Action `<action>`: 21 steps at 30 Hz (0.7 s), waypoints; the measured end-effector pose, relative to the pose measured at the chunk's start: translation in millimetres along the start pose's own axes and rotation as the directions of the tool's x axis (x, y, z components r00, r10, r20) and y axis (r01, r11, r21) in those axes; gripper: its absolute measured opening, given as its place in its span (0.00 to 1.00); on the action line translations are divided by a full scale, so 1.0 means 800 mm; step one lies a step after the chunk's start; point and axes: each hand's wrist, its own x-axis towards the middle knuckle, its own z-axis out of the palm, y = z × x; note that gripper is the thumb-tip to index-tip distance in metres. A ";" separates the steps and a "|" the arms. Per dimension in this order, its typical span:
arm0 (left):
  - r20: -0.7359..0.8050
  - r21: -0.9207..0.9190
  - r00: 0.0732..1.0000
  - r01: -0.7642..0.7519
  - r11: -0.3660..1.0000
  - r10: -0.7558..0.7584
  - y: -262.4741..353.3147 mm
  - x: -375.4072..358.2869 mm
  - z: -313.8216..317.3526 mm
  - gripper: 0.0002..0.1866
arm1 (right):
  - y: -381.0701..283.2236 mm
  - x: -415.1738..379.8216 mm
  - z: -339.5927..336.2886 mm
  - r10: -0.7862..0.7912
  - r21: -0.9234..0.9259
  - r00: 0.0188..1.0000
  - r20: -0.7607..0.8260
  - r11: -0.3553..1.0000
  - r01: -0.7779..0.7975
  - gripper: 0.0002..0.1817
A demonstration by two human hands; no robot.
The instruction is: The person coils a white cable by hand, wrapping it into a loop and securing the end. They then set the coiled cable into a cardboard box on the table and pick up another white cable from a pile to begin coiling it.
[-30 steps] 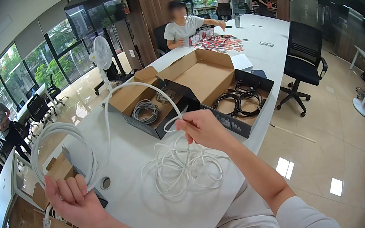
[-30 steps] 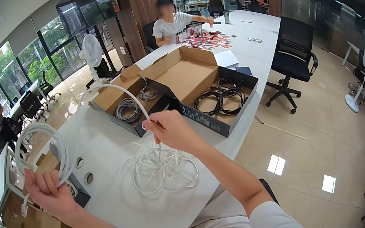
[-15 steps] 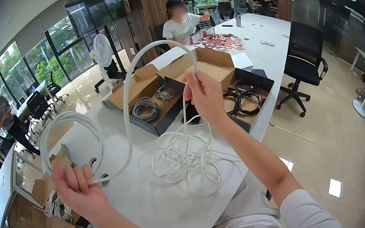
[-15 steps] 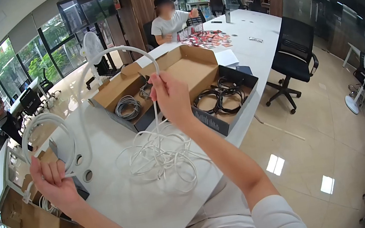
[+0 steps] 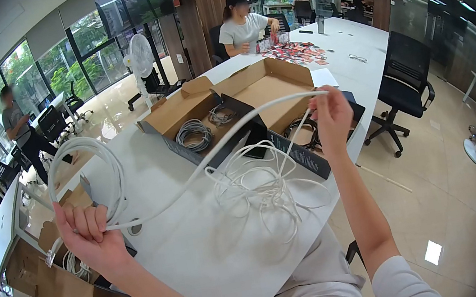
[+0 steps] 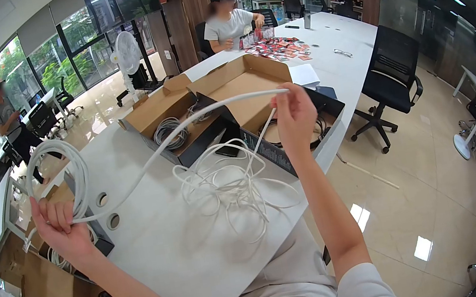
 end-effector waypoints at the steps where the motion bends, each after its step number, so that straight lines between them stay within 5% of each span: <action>1: -0.002 -0.008 1.000 0.005 1.000 -0.005 0.000 0.002 -0.003 0.22 | -0.002 -0.004 -0.002 -0.176 -0.032 0.984 -0.039 0.984 0.175 0.10; 3: 0.032 -0.043 0.999 0.044 0.998 -0.043 0.002 0.006 -0.010 0.22 | -0.004 -0.014 -0.006 -0.507 -0.118 0.857 -0.096 0.860 0.496 0.08; 4: 0.048 -0.060 0.997 0.063 0.996 -0.060 0.002 0.006 -0.012 0.22 | -0.005 -0.019 -0.007 -0.523 -0.140 0.851 -0.056 0.848 0.512 0.06; 7: 0.085 -0.096 0.993 0.085 0.992 -0.077 0.001 0.004 -0.010 0.22 | -0.005 -0.031 -0.016 -0.153 -0.286 0.950 0.271 0.930 0.231 0.06; 8: 0.067 -0.080 0.995 0.073 0.994 -0.068 0.000 0.002 -0.008 0.22 | 0.015 -0.030 -0.023 0.081 -0.350 0.921 0.380 0.935 0.063 0.07; 11: 0.029 -0.038 0.998 0.049 0.998 -0.048 -0.012 -0.005 0.003 0.22 | 0.035 -0.051 -0.034 0.287 -0.444 0.796 0.533 0.896 -0.026 0.09; 12: 0.027 -0.027 0.998 0.050 0.998 -0.049 -0.019 -0.007 0.006 0.21 | 0.025 -0.060 -0.034 0.361 -0.473 0.802 0.476 0.874 -0.112 0.09; 15: -0.018 -0.007 0.996 0.083 0.997 -0.083 -0.040 -0.016 0.016 0.21 | 0.018 -0.083 -0.029 0.304 -0.397 0.899 0.317 0.903 -0.166 0.09; 18: -0.098 0.055 0.986 0.138 0.989 -0.132 -0.063 -0.023 0.027 0.24 | -0.013 -0.111 -0.027 0.386 -0.237 0.809 0.443 0.921 -0.309 0.11; 21: -0.063 0.009 0.964 0.259 0.966 -0.258 -0.088 -0.037 0.033 0.25 | -0.035 -0.138 -0.011 0.420 -0.108 0.580 0.699 0.863 -0.494 0.17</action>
